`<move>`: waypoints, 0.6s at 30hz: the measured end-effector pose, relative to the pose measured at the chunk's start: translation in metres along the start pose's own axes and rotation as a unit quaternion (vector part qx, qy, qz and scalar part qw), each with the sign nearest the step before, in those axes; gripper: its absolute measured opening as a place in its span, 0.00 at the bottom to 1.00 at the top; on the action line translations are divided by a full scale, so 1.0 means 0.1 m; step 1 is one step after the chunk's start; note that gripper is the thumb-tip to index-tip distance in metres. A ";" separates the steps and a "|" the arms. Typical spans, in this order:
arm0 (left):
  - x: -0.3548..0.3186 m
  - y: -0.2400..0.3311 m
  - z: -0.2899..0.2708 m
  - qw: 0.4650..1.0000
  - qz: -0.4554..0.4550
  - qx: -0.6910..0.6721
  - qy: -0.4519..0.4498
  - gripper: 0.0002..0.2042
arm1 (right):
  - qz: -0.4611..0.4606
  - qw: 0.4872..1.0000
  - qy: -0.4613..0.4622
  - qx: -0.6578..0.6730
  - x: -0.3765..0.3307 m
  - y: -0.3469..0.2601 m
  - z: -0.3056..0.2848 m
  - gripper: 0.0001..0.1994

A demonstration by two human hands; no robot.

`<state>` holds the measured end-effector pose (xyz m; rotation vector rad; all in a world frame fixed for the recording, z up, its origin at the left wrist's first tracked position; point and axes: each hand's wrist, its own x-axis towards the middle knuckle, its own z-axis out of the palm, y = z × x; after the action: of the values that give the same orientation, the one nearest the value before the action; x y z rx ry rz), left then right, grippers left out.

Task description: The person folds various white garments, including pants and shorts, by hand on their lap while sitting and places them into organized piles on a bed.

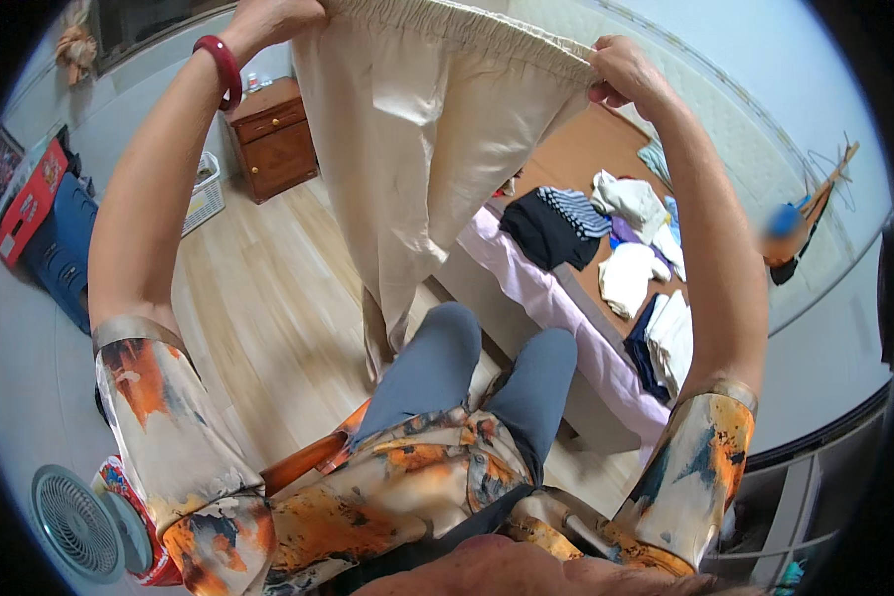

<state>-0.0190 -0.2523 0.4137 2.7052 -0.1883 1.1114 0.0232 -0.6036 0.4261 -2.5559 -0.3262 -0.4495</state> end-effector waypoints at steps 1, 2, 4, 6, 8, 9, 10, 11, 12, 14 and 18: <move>0.00 0.01 -0.17 0.999 -0.011 0.033 0.020 0.10 | -0.021 1.000 0.018 0.000 0.05 -0.12 -0.02 0.09; -0.01 0.00 -0.34 0.997 -0.023 0.066 0.041 0.10 | -0.042 0.998 0.036 0.002 0.09 -0.25 -0.05 0.09; 0.03 -0.15 -0.52 0.993 -0.012 0.077 0.091 0.10 | -0.052 0.997 0.051 0.018 0.19 -0.48 -0.11 0.09; 0.03 -0.26 -0.54 0.991 -0.017 0.079 0.104 0.10 | -0.085 0.995 0.010 -0.044 0.34 -0.56 -0.18 0.10; 0.11 -0.46 -0.30 0.986 -0.016 0.098 0.134 0.11 | -0.102 0.993 -0.005 -0.063 0.39 -0.60 -0.17 0.11; 0.13 -0.55 -0.26 0.982 -0.017 0.115 0.148 0.11 | -0.102 0.990 0.022 -0.094 0.39 -0.68 -0.13 0.10; 0.12 -0.55 -0.28 0.980 -0.027 0.152 0.127 0.12 | -0.101 0.986 0.049 -0.120 0.40 -0.75 -0.08 0.10; 0.10 -0.55 -0.27 0.980 -0.024 0.147 0.131 0.12 | -0.100 0.981 0.076 -0.148 0.41 -0.80 -0.05 0.10; 0.08 -0.54 -0.26 0.981 -0.022 0.140 0.135 0.12 | -0.109 0.977 0.079 -0.165 0.45 -0.83 -0.03 0.10; 0.05 -0.57 -0.43 0.974 -0.007 0.158 0.160 0.11 | -0.137 0.970 0.089 -0.177 0.53 -0.91 -0.04 0.12; 0.05 -0.74 -0.56 0.962 0.013 0.166 0.217 0.06 | -0.171 0.965 0.155 -0.125 0.53 -1.14 0.03 0.15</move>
<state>-0.0393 -0.1672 0.4451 2.6408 0.0384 1.8523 0.0366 -0.4990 0.4951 -2.6151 -0.6308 -1.0684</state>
